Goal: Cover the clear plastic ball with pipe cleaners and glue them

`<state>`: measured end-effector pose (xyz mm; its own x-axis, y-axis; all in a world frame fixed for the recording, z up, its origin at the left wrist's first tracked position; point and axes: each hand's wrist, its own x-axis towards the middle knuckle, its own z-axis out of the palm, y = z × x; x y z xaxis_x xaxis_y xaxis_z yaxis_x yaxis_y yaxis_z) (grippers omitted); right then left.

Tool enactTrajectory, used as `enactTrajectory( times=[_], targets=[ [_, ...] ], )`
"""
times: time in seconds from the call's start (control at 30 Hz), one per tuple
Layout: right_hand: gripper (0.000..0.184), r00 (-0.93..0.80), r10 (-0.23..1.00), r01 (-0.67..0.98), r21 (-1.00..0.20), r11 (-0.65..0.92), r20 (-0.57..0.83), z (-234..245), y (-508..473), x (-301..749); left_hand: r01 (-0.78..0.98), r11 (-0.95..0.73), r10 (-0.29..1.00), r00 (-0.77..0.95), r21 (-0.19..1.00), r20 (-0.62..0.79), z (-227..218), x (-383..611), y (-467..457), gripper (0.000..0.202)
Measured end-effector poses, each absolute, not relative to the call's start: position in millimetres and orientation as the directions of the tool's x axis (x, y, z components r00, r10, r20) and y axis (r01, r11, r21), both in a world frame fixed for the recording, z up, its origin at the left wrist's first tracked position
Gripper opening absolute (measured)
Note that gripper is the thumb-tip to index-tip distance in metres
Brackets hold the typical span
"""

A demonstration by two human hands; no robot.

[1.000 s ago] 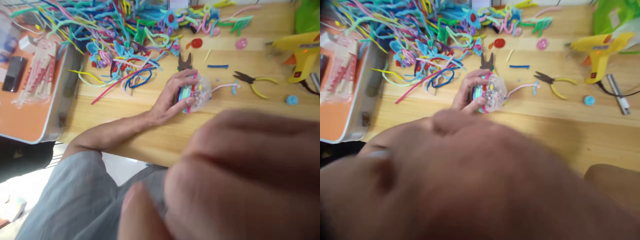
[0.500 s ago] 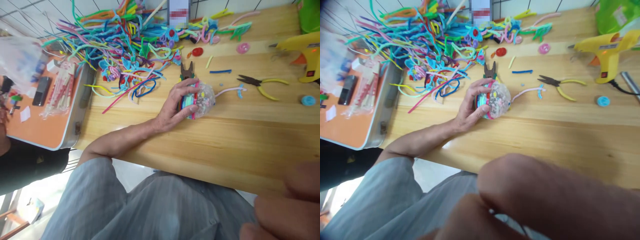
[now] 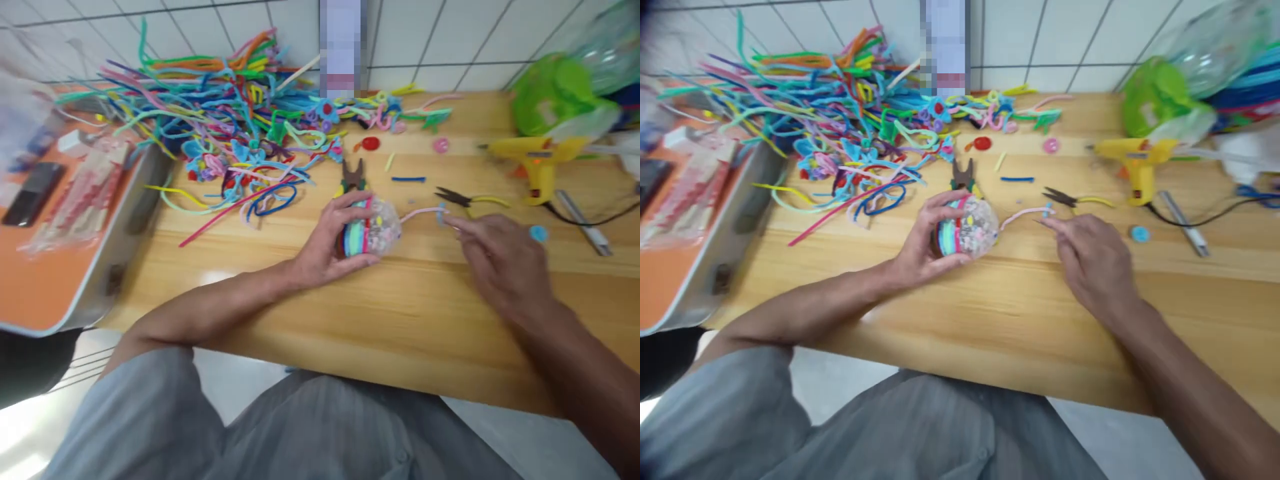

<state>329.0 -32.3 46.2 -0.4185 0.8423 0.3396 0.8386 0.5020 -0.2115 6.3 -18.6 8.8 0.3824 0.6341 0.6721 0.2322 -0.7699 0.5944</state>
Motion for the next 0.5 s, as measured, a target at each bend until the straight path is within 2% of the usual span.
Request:
enactTrajectory(
  times=[0.1,0.23,0.4,0.5],
  targets=[
    [0.040,-0.302,0.879,0.910,-0.163,0.381,0.370,18,-9,339,0.255,-0.760,0.647,0.388,0.598,0.656,10,6,-19,0.064],
    [0.030,-0.316,0.865,0.903,-0.157,0.400,0.389,9,-8,336,0.263,-0.765,0.643,0.376,0.588,0.667,12,6,-18,0.063],
    [0.020,-0.362,0.809,0.840,-0.213,0.498,0.463,22,-27,324,0.253,-0.770,0.637,0.367,0.586,0.678,7,8,-13,0.069],
    [0.017,-0.486,0.743,0.701,-0.302,0.646,0.460,41,-51,305,0.258,-0.771,0.634,0.387,0.582,0.669,7,8,-13,0.081]
  ],
)
